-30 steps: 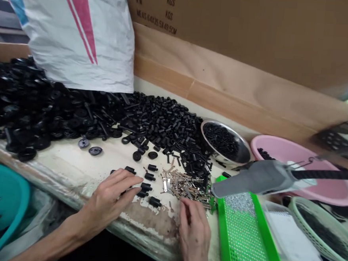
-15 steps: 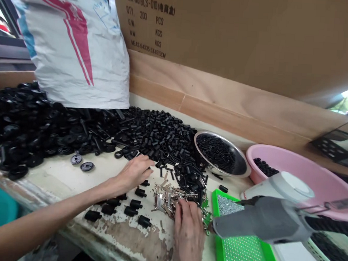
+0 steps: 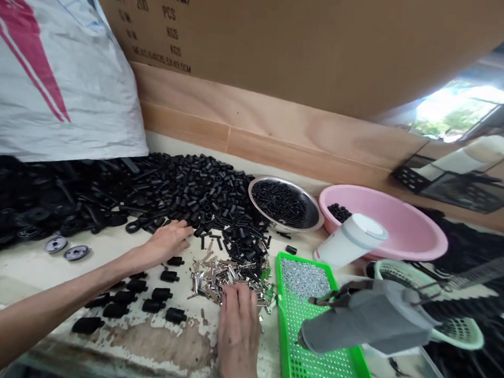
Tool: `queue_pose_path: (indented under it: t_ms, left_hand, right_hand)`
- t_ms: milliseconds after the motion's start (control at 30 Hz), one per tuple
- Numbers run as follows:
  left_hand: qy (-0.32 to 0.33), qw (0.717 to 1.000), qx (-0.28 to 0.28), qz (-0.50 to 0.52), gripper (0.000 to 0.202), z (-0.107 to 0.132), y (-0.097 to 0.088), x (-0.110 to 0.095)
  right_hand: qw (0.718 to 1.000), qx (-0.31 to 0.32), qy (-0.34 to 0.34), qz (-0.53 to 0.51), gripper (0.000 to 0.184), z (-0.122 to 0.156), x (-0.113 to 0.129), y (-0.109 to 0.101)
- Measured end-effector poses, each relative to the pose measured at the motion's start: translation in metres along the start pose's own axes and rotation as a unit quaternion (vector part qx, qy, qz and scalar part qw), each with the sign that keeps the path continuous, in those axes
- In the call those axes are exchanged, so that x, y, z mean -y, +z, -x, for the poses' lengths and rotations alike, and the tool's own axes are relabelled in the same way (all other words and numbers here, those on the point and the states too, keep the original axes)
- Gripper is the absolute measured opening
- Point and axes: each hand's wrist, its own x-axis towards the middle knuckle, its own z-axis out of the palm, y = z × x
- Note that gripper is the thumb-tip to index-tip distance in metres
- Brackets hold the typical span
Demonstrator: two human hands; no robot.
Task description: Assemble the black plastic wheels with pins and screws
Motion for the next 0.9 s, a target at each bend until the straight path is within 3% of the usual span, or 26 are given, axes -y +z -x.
queue_pose_path:
  t_ms: [167,267,433,600,767,900]
  left_hand:
    - [-0.015,0.995,0.011,0.095,0.009,-0.001,-0.017,0.001]
    - [-0.05,0.982,-0.006,0.182,0.007,-0.006,-0.03,-0.003]
    - [-0.12,0.914,-0.014,0.387,0.025,0.012,-0.048,-0.024]
    - [-0.175,0.829,-0.016,0.531,0.032,0.063,-0.033,-0.06]
    - [-0.217,0.773,0.002,0.597,0.031,0.094,-0.009,-0.081]
    - [-0.228,0.742,0.022,0.63,0.025,0.103,-0.011,-0.083]
  right_hand:
    - [0.992,0.029,0.079,-0.096,0.024,-0.009,0.004,-0.004]
    - [0.973,0.038,0.153,-0.169,0.03,-0.015,0.002,-0.01]
    - [0.9,0.08,0.265,-0.336,0.038,-0.024,0.009,-0.022]
    - [0.835,0.082,0.295,-0.457,0.03,-0.032,0.042,-0.022]
    - [0.806,0.065,0.298,-0.507,0.026,-0.034,0.064,-0.02]
    - [0.789,0.048,0.305,-0.531,0.022,-0.032,0.069,-0.021]
